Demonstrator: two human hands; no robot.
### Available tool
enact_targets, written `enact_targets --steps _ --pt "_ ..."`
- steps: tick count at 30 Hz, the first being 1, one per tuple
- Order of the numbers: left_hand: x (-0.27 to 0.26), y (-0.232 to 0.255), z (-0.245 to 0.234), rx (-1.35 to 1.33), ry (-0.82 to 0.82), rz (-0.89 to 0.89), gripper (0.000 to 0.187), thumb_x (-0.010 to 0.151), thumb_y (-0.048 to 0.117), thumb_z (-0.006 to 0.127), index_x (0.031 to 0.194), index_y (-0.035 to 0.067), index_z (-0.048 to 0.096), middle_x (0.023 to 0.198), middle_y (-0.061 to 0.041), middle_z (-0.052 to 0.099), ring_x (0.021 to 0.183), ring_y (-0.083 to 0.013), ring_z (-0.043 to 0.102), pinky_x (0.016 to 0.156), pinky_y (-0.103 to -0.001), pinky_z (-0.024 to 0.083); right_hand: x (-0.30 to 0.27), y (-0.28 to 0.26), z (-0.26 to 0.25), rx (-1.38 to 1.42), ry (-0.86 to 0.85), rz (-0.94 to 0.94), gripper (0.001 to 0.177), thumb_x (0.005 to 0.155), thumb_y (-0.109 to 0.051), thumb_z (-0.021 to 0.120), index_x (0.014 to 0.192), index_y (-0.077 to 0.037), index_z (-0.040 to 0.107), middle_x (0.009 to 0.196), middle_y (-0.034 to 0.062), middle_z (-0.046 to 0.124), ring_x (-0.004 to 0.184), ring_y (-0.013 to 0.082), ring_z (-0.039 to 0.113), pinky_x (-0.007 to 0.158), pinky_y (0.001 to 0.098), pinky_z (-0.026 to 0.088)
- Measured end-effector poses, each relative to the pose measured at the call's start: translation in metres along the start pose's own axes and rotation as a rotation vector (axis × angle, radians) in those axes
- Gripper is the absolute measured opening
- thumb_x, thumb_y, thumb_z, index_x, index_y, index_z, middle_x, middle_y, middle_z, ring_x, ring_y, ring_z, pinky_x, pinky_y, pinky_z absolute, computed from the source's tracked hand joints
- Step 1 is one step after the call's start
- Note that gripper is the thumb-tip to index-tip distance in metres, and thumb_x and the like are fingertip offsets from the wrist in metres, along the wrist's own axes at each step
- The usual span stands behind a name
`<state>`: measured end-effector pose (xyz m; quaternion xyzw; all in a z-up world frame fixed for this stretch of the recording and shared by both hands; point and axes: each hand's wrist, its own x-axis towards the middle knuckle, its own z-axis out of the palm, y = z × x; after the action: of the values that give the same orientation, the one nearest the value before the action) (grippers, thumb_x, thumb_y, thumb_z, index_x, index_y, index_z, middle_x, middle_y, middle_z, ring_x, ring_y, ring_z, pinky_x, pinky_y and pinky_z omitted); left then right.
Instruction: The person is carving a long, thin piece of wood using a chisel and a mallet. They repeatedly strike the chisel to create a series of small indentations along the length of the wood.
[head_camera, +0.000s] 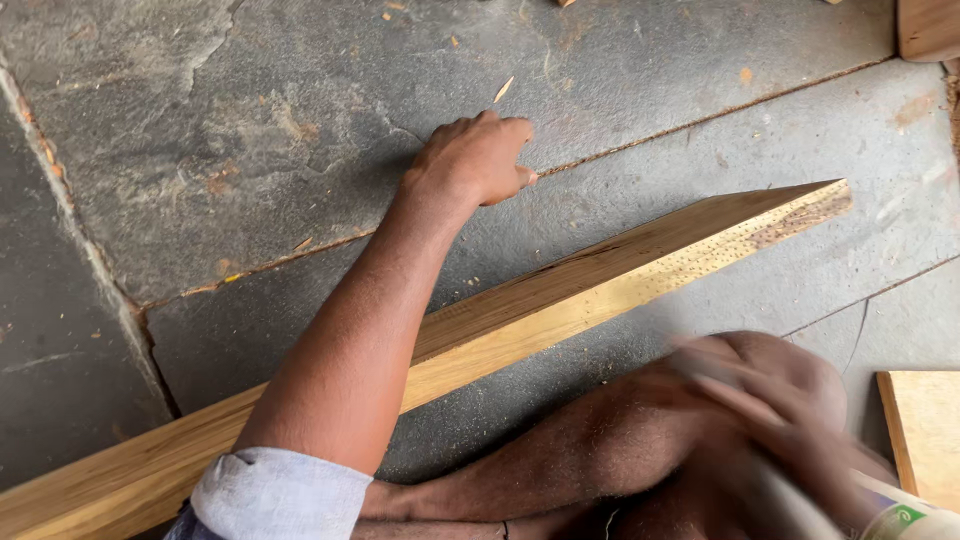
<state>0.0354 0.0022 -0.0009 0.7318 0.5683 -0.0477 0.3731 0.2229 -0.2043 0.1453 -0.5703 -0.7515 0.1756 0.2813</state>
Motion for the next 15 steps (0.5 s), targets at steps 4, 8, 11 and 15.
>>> enact_targets --steps 4,8,11,15 --pt "-0.0034 0.0009 -0.0038 -0.037 0.013 -0.01 0.052 0.096 0.038 0.068 0.14 0.016 0.056 0.13 -0.014 0.063 0.116 -0.03 0.067 0.102 -0.051 0.054 -0.0021 0.0028 -0.0016 -0.017 0.012 -0.013 0.012 0.095 0.0 0.068 0.105 0.002 0.062 0.109 0.018 0.074 0.101 0.0234 0.078 0.089 0.0323 0.065" --pt "-0.0012 0.0023 -0.0027 -0.044 0.04 0.01 0.052 0.095 0.038 0.068 0.14 0.016 0.055 0.132 -0.015 0.061 0.118 -0.0325 0.064 0.101 -0.053 0.053 -0.0049 0.0015 -0.0048 -0.003 0.027 0.023 0.012 0.096 0.0 0.067 0.105 0.003 0.061 0.108 0.0179 0.074 0.1 0.0228 0.078 0.089 0.0317 0.064" --pt "-0.003 -0.0018 -0.0001 -0.032 0.039 0.023 0.05 0.097 0.038 0.068 0.139 0.013 0.058 0.132 -0.014 0.063 0.118 -0.0312 0.067 0.103 -0.052 0.054 -0.0045 0.0001 -0.0017 0.008 0.003 0.003 0.012 0.096 -0.001 0.065 0.106 0.003 0.06 0.107 0.0179 0.074 0.1 0.0223 0.078 0.089 0.0313 0.064" --pt "-0.005 0.0021 -0.0038 -0.013 0.044 0.015 0.052 0.094 0.039 0.07 0.139 0.016 0.057 0.132 -0.014 0.062 0.12 -0.0318 0.063 0.102 -0.051 0.053 -0.0023 0.0025 -0.0018 0.006 0.0 -0.019 0.012 0.097 -0.001 0.064 0.106 0.003 0.059 0.106 0.0178 0.073 0.099 0.0217 0.078 0.089 0.0308 0.064"
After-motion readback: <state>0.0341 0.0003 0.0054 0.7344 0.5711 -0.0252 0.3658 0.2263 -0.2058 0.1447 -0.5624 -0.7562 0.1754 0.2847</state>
